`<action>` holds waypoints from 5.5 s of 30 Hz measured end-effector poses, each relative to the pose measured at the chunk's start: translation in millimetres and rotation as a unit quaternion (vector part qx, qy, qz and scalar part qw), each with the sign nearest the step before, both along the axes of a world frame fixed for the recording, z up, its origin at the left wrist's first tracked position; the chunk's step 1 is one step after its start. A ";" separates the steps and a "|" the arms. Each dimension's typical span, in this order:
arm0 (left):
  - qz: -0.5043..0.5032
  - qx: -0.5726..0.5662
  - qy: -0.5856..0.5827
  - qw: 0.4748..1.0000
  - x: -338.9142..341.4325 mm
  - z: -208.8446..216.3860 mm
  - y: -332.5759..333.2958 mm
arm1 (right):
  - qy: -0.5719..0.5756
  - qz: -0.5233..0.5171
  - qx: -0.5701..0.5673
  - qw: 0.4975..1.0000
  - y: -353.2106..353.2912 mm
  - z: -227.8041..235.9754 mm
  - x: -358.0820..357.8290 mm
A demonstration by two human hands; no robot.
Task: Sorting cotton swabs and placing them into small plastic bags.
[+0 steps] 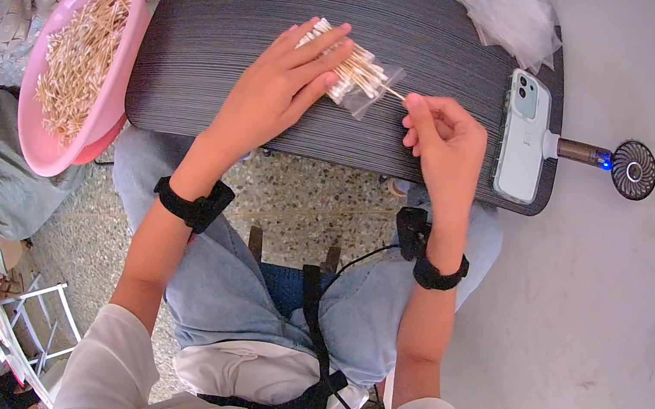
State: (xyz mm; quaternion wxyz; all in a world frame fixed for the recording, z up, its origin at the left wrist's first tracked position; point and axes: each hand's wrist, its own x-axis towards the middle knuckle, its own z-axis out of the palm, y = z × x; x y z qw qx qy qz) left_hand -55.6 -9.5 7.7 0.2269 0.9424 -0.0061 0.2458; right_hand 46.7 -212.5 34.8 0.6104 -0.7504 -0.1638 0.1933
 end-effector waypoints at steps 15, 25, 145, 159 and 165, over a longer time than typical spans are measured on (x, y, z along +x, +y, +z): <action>-0.006 -0.003 -0.002 1.000 -0.7 -0.9 2.4 | -0.134 -0.002 -0.044 0.990 33.3 -9.0 -9.2; -0.008 -0.009 0.005 1.000 -1.6 1.7 2.1 | -0.150 0.020 0.021 0.988 32.9 -9.8 -8.3; -0.024 -0.664 -0.144 0.733 12.9 21.6 -11.0 | 0.027 0.116 0.238 0.964 69.4 -14.5 -21.7; -0.078 -0.628 -0.055 0.773 10.7 7.8 -6.8 | 0.034 0.021 0.277 0.960 65.4 -16.4 -10.6; -0.072 -0.599 -0.073 0.794 9.5 10.6 -9.3 | 0.036 0.040 0.305 0.951 67.0 -16.7 -13.5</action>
